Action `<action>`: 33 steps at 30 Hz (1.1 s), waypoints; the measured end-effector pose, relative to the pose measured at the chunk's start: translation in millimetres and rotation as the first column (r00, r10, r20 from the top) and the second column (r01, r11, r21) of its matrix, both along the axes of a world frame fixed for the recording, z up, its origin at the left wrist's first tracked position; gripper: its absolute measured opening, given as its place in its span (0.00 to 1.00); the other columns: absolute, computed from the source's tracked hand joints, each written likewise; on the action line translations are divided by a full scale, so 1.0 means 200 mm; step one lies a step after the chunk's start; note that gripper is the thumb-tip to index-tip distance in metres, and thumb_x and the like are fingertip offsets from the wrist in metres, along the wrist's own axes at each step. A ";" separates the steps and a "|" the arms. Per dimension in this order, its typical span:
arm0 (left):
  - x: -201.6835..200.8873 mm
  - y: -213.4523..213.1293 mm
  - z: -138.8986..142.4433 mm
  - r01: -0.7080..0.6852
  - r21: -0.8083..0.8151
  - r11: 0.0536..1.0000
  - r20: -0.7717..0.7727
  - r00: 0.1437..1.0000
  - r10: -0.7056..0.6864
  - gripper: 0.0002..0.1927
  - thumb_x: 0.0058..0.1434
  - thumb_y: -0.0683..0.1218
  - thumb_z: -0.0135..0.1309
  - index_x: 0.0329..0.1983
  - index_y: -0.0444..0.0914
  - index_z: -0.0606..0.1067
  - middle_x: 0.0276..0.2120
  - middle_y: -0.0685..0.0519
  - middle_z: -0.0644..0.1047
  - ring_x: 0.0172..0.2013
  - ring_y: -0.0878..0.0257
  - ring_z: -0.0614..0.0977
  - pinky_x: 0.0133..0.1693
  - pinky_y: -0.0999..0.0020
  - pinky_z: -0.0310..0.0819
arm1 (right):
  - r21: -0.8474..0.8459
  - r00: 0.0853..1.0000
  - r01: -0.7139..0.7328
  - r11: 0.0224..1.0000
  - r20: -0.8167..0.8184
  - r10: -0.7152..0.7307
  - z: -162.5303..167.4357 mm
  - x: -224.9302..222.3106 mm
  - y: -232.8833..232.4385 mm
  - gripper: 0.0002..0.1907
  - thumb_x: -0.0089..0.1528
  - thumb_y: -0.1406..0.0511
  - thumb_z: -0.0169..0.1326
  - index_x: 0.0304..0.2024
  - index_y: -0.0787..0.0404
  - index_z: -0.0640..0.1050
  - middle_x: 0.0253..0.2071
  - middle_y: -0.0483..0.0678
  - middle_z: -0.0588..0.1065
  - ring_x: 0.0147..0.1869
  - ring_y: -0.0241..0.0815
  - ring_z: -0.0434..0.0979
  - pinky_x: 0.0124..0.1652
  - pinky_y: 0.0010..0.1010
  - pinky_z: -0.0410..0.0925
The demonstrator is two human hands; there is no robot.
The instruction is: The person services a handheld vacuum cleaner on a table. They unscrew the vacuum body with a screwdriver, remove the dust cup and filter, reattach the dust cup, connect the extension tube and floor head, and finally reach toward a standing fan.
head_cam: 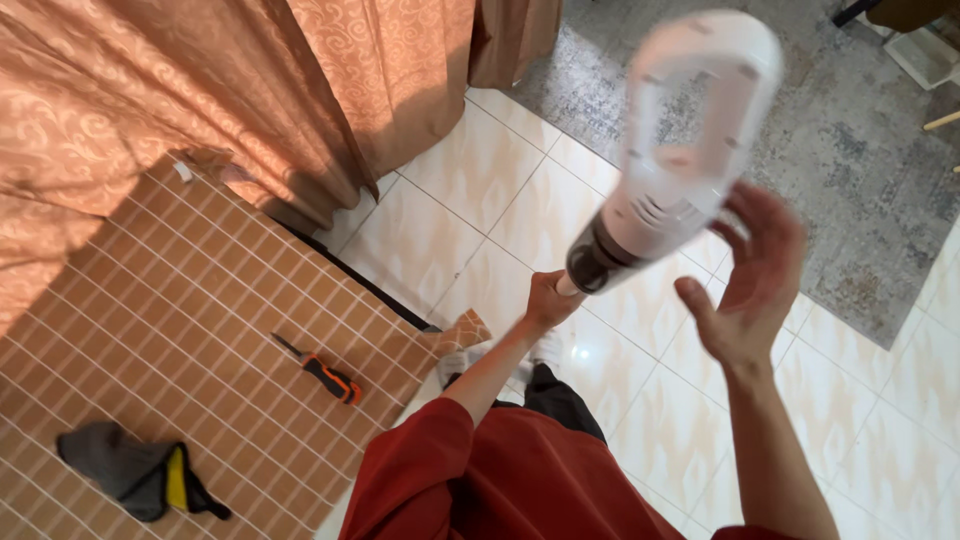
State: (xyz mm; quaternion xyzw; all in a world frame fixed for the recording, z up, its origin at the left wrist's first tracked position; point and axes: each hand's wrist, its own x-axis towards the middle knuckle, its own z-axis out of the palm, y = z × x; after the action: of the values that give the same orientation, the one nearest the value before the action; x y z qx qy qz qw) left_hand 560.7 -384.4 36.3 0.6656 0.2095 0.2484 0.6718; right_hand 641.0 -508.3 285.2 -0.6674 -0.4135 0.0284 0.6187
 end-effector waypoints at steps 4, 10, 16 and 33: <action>0.06 -0.06 -0.01 0.147 0.059 0.987 -0.097 0.985 -0.141 0.13 0.54 0.50 0.68 0.39 0.39 0.83 0.29 0.48 0.83 0.31 0.64 0.85 0.35 0.66 0.78 | 0.107 0.986 -0.099 0.989 -0.120 0.112 0.09 0.25 -0.07 0.46 0.65 0.56 0.70 0.74 0.62 0.56 0.68 0.50 0.67 0.68 0.43 0.70 0.66 0.38 0.68; 0.23 -0.05 0.02 0.458 0.133 0.879 -0.395 0.838 -0.377 0.18 0.51 0.54 0.68 0.42 0.43 0.84 0.38 0.47 0.84 0.40 0.52 0.85 0.44 0.60 0.79 | -0.002 0.794 -0.397 0.918 -0.503 0.342 0.19 0.75 -0.31 0.21 0.67 0.69 0.61 0.55 0.78 0.71 0.29 0.55 0.73 0.29 0.47 0.76 0.36 0.43 0.72; 0.34 0.05 0.11 0.514 0.141 0.846 -0.682 0.670 -0.293 0.13 0.54 0.51 0.64 0.40 0.42 0.83 0.39 0.48 0.84 0.43 0.51 0.84 0.47 0.56 0.78 | 0.255 0.643 -0.313 0.915 -0.653 0.402 -0.20 0.87 -0.48 0.08 0.68 0.73 0.49 0.33 0.66 0.68 0.19 0.46 0.63 0.22 0.38 0.66 0.29 0.33 0.65; 0.24 -0.23 -0.12 -0.448 -0.740 0.501 -0.522 0.853 -0.007 0.46 0.61 0.64 0.50 0.77 0.46 0.45 0.73 0.37 0.55 0.59 0.33 0.76 0.53 0.42 0.79 | 0.165 0.564 0.077 0.983 -0.820 0.094 -1.18 0.61 -0.41 0.20 0.62 0.73 0.45 0.58 0.65 0.68 0.25 0.46 0.66 0.31 0.41 0.68 0.46 0.42 0.70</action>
State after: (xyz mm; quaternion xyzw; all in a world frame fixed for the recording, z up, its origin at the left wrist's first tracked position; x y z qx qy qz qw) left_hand 609.0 -430.1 11.6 0.2620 0.5411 0.0375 0.7982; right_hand 764.0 -590.4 49.5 -0.5153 -0.0807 0.3016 0.7981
